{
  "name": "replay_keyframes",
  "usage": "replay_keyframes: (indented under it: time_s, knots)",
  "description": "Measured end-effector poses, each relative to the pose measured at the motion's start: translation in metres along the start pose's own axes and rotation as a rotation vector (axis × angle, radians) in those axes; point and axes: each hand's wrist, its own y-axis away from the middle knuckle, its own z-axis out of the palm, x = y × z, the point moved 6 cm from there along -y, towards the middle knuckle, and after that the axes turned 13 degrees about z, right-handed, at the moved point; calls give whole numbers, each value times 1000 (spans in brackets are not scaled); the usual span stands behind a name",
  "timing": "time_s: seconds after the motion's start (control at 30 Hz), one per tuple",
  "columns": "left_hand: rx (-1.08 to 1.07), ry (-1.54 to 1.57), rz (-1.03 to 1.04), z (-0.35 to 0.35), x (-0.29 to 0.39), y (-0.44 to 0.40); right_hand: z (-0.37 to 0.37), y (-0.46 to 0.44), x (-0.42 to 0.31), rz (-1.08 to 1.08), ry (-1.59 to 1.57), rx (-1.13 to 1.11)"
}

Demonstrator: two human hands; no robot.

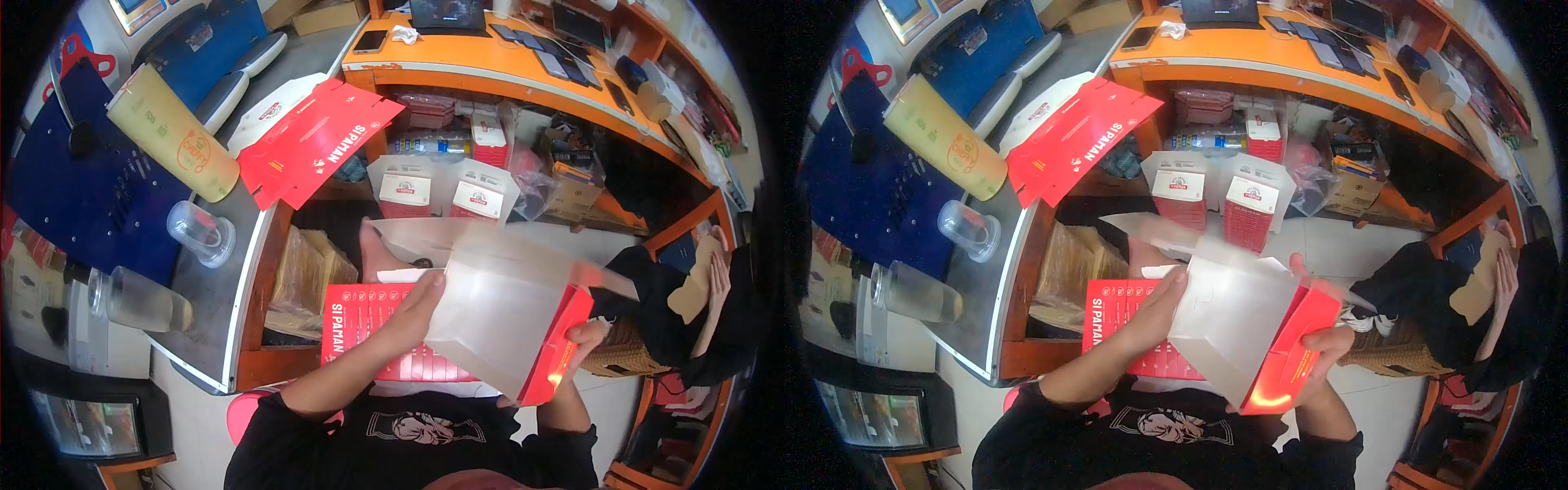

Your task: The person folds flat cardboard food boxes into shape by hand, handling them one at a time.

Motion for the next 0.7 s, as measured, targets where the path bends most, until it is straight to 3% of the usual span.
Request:
replay_keyframes:
  time_s: [0.03,0.1,0.13,0.23,0.3,0.33,0.4,0.5,0.6,0.7]
  knots:
    - [5,8,-2,0,-2,2,4,4,1,-104,121,-48]
    - [16,25,-4,-4,-3,5,-13,8,15,18,126,47]
    - [36,-159,42,-13,2,3,-38,10,25,250,9,190]
    - [-12,-355,259,-27,20,1,-28,10,13,96,136,-154]
    - [-83,-369,418,-31,30,6,-36,15,15,120,302,-65]
    - [-126,-388,464,-32,34,9,-41,18,23,251,222,9]
    - [-175,-430,492,-32,38,14,-48,25,37,504,54,156]
    - [-208,-473,487,-34,45,19,-43,25,39,398,179,-142]
    - [-229,-512,481,-36,48,25,-35,28,40,528,204,-84]
    - [-235,-481,441,-36,48,30,-49,33,55,513,137,-115]
